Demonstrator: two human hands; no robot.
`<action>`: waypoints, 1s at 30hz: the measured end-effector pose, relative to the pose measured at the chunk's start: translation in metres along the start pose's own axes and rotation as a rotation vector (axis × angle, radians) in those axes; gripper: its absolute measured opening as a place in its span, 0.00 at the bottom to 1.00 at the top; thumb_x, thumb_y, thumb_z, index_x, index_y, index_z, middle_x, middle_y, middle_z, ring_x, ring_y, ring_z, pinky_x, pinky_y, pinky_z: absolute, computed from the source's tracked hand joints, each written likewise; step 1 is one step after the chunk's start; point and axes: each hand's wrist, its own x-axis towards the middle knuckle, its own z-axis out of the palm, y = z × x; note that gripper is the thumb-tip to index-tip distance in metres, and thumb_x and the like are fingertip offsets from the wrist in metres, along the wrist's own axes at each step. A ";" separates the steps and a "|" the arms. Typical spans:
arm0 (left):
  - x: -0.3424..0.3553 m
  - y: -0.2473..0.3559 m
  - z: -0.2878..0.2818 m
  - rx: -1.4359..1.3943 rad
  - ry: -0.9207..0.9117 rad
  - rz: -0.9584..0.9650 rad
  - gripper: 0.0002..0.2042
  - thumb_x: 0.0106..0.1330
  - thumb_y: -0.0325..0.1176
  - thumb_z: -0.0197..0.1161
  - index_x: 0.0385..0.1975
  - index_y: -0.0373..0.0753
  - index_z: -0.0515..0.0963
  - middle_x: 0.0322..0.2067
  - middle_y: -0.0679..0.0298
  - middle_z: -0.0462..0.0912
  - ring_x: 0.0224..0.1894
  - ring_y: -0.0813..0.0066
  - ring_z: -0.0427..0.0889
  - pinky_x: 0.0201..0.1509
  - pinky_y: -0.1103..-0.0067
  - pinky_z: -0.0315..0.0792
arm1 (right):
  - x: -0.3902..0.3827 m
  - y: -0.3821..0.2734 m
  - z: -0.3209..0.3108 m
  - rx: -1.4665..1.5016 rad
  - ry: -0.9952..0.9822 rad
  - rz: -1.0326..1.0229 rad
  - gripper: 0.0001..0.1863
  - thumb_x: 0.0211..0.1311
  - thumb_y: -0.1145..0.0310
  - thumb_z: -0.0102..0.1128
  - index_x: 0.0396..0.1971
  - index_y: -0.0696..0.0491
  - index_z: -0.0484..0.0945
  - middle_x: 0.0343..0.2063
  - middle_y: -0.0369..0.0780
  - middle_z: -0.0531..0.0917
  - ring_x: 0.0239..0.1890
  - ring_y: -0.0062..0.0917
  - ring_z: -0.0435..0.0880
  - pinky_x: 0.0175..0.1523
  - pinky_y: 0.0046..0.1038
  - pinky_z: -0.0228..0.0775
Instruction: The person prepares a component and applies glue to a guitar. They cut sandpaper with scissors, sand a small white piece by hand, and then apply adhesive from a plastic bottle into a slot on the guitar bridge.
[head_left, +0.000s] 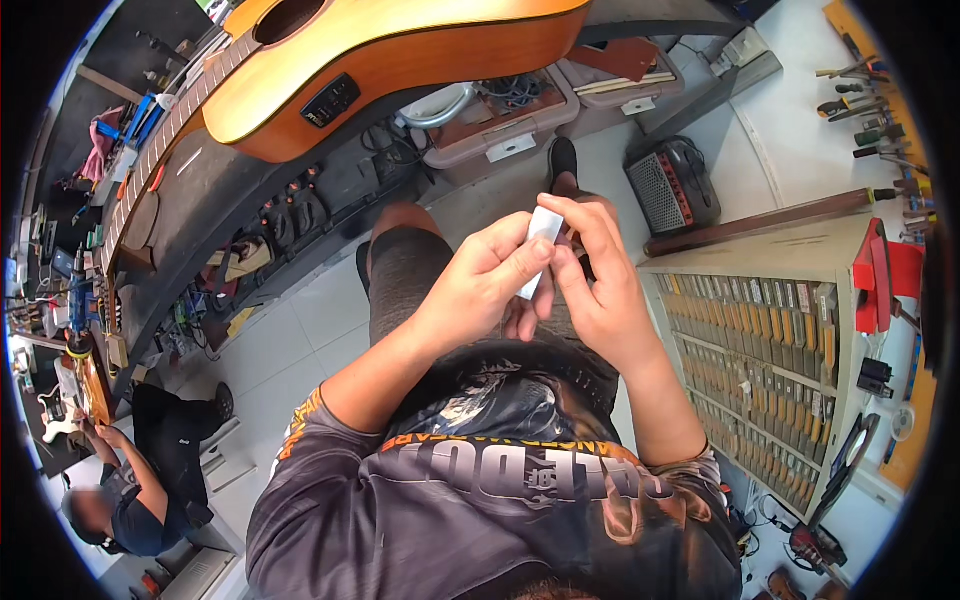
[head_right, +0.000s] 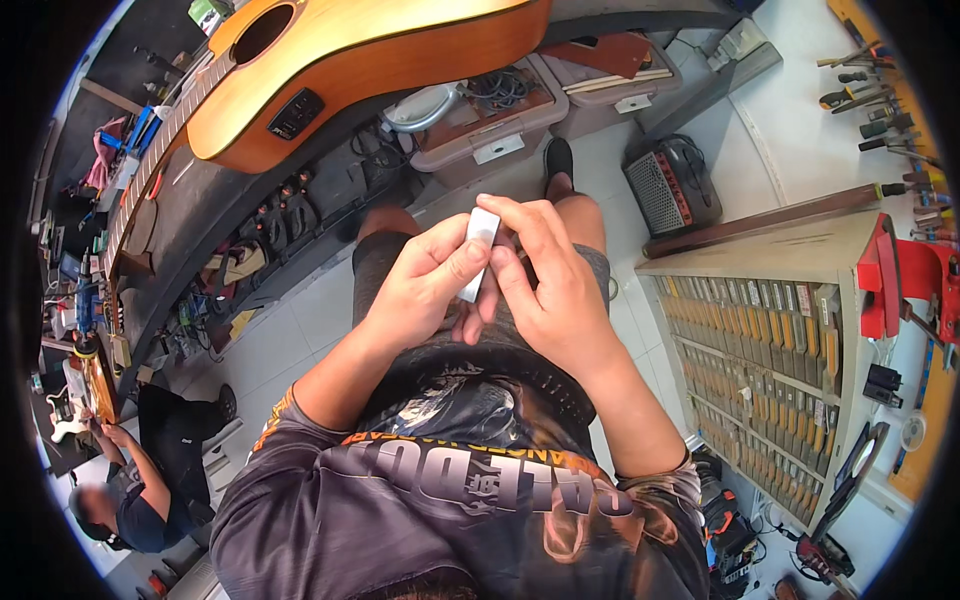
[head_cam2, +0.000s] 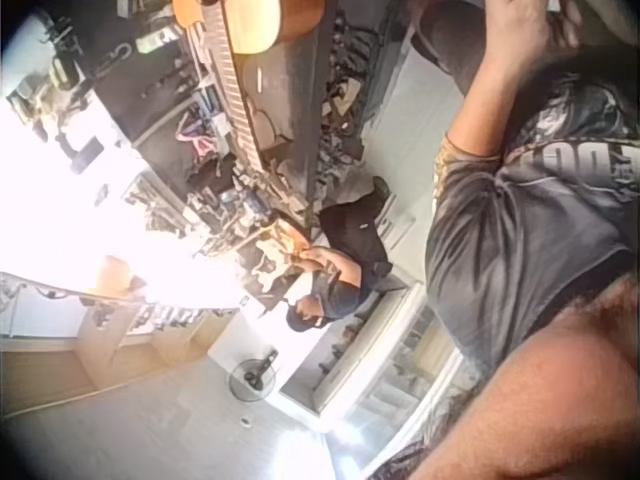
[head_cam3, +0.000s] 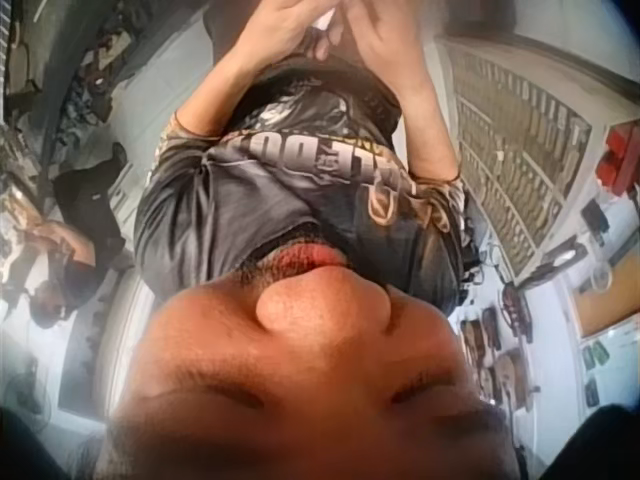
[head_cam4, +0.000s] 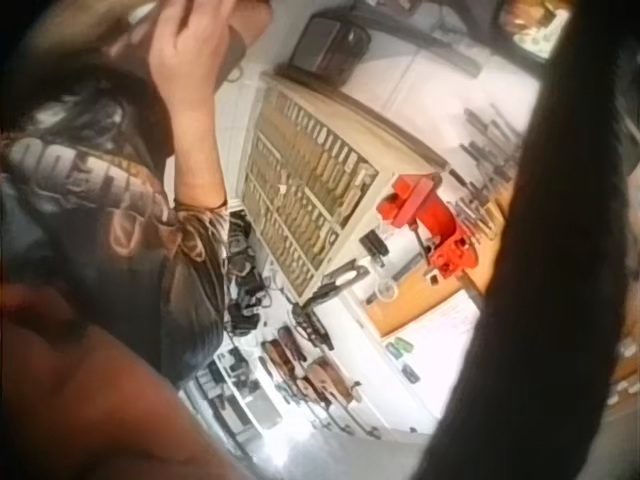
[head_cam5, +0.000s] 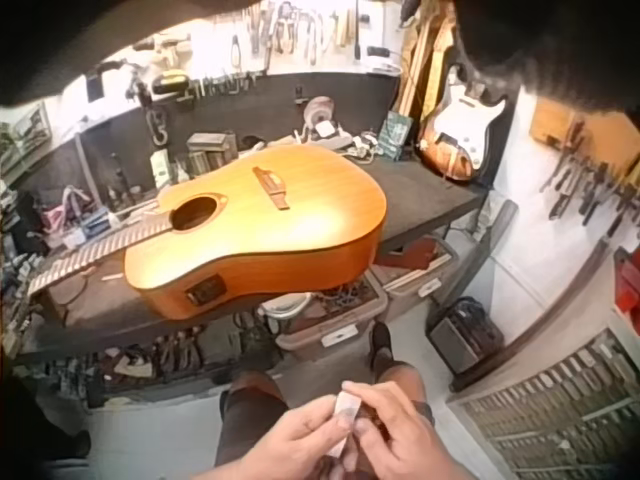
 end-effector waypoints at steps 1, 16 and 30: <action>0.000 0.001 0.001 0.000 0.002 0.000 0.17 0.87 0.45 0.50 0.60 0.38 0.71 0.29 0.61 0.84 0.22 0.78 0.84 0.23 0.83 0.76 | 0.001 0.001 0.000 0.001 -0.001 -0.001 0.23 0.76 0.78 0.56 0.68 0.52 0.76 0.51 0.44 0.81 0.51 0.37 0.84 0.58 0.34 0.76; -0.005 0.005 -0.001 -0.022 -0.018 0.056 0.20 0.85 0.39 0.54 0.66 0.31 0.70 0.31 0.52 0.87 0.25 0.67 0.89 0.24 0.78 0.82 | 0.004 0.003 0.001 0.050 -0.030 -0.060 0.23 0.76 0.77 0.58 0.69 0.52 0.75 0.49 0.44 0.80 0.50 0.36 0.84 0.58 0.34 0.76; -0.005 0.016 0.000 -0.077 -0.009 0.019 0.18 0.83 0.39 0.58 0.65 0.37 0.68 0.34 0.67 0.77 0.23 0.82 0.76 0.26 0.83 0.68 | 0.010 0.010 0.004 0.024 0.008 -0.058 0.19 0.78 0.73 0.59 0.65 0.53 0.77 0.50 0.43 0.80 0.50 0.35 0.83 0.57 0.32 0.76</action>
